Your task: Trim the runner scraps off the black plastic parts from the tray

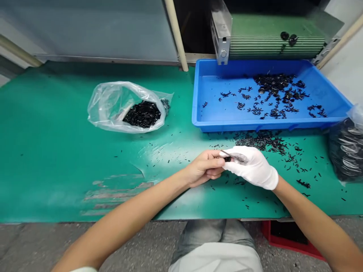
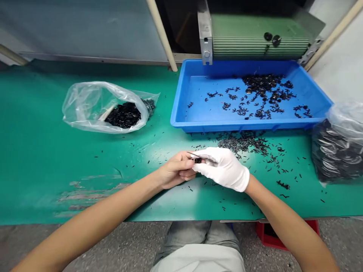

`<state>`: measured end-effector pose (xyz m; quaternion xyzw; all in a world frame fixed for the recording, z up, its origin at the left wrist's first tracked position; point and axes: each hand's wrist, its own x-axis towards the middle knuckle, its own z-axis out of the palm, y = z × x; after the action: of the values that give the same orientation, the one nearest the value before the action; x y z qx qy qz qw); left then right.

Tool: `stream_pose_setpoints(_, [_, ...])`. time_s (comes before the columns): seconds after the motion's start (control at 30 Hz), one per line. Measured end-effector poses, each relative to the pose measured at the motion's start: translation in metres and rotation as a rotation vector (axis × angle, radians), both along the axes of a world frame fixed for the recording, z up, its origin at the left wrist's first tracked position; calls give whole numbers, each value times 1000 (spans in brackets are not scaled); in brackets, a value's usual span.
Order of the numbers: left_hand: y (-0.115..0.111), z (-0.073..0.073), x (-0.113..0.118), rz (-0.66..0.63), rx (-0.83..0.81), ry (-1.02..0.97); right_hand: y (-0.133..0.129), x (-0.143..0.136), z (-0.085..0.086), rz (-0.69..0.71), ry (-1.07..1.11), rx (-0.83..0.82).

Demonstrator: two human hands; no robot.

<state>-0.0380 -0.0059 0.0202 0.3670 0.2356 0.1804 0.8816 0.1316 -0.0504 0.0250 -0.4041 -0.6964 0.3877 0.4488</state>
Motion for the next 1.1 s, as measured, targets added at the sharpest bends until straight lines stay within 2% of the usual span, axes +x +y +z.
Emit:
stream_pose_setpoints(0.2, [-6, 0, -3, 27, 113, 50, -7, -3, 5, 41, 89, -149])
stream_pose_setpoints(0.3, [-7, 6, -4, 86, 275, 106, -11, 0, 8, -1, 113, -167])
stream_pose_setpoints(0.37, [-5, 12, -6, 85, 435, 176, -12, 3, 11, 32, 45, -102])
stream_pose_setpoints(0.43, [-4, 19, -8, 30, 566, 251, -11, 5, 12, 105, -67, 17])
stream_pose_setpoints(0.53, [-5, 21, -9, 0, 632, 319, -9, 6, 7, 129, -219, 177])
stream_pose_setpoints(0.7, [-17, 11, -3, 175, 587, 308, -11, 2, -7, -119, -265, 268])
stream_pose_setpoints(0.8, [-21, 10, -3, 217, 647, 311, -15, 1, -6, -159, -246, 254])
stream_pose_setpoints(0.93, [-18, 15, -9, 319, 891, 297, -16, 7, 8, -98, -328, 270])
stream_pose_setpoints(1.1, [-9, 19, -15, 404, 1194, 324, -13, 14, 18, -129, -737, 538])
